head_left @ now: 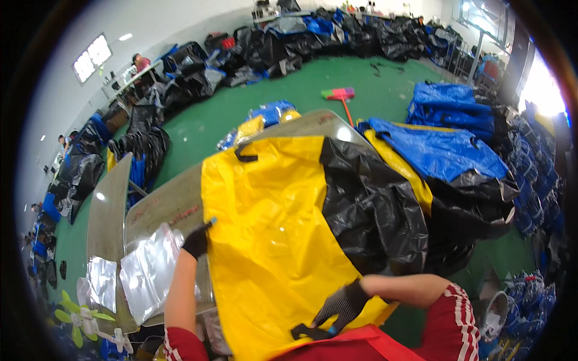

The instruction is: The person folds blue and yellow waterproof bags on a table and places each folded bag into a clear plastic bag. The person repeats this process for multiple bags, sealing each plastic bag after insertion.

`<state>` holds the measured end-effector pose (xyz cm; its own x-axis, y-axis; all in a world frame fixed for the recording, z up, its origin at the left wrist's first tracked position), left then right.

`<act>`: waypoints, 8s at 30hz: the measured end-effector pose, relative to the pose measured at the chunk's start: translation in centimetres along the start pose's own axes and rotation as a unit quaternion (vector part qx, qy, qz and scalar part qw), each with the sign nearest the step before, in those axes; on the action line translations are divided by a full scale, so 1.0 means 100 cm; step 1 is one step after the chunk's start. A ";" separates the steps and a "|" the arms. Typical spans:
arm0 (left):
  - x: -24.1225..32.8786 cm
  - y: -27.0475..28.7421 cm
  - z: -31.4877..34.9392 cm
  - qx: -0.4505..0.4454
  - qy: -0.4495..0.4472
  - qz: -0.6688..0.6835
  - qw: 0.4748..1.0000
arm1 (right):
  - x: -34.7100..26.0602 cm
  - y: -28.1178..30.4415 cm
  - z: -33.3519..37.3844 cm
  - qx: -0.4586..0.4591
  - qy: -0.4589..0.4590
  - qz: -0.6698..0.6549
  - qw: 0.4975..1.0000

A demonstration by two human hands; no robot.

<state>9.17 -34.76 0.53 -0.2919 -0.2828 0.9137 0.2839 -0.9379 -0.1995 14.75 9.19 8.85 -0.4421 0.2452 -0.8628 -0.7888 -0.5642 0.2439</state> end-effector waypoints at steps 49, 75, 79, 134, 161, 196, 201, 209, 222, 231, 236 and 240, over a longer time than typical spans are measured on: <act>-0.064 -0.294 -0.011 -0.166 -0.451 -0.575 0.662 | 0.106 0.108 0.217 0.569 -0.557 0.108 0.595; 0.002 -0.078 0.292 0.249 -0.203 -0.743 0.587 | 0.183 0.227 0.109 0.397 -0.356 0.290 0.794; -0.020 -0.267 0.159 -0.286 -0.281 -0.265 0.877 | 0.157 0.260 0.087 0.455 -0.375 0.265 0.763; -0.024 -0.133 -0.027 -0.021 -0.218 -0.773 0.595 | 0.168 0.177 0.137 0.525 -0.335 0.159 0.766; -0.038 -0.334 -0.040 -0.140 -0.475 -0.588 0.640 | 0.052 0.096 0.145 0.407 -0.142 0.409 0.804; 0.020 -0.110 0.066 0.105 -0.327 -0.782 0.520 | 0.152 0.185 0.100 0.510 -0.209 0.370 0.748; -0.010 -0.096 0.042 0.043 -0.202 -0.775 0.597 | 0.163 0.183 0.115 0.605 -0.324 0.278 0.672; 0.054 -0.219 -0.046 -0.182 -0.223 -0.738 0.611 | 0.164 0.181 0.105 0.625 -0.308 0.339 0.632; 0.109 -0.227 0.066 -0.208 0.055 -0.865 0.454 | 0.174 0.155 0.110 0.591 -0.291 0.332 0.676; 0.011 -0.273 -0.053 -0.328 -0.393 -0.707 0.488 | 0.097 0.125 0.142 0.753 -0.081 0.362 0.544; -0.056 -0.240 -0.041 -0.311 -0.462 -0.664 0.499 | 0.049 0.061 0.105 0.693 -0.082 0.365 0.617; -0.061 -0.258 -0.015 -0.364 -0.431 -0.588 0.580 | 0.054 0.110 0.114 0.640 -0.151 0.190 0.729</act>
<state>2.25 -9.14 -0.43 0.7611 0.5493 0.3450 -0.2018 -0.3049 0.9308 -1.14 13.29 11.89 -0.6533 0.5346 -0.5361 -0.2530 0.5132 0.8201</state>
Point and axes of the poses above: each hand's wrist, its own z-axis away from the middle knuckle, its own y-axis out of the back of the hand, x = y × z, the point moved 4 cm from there along -z, towards the middle knuckle, and after that the axes turned 6 degrees about -y, right-handed, at the moved point
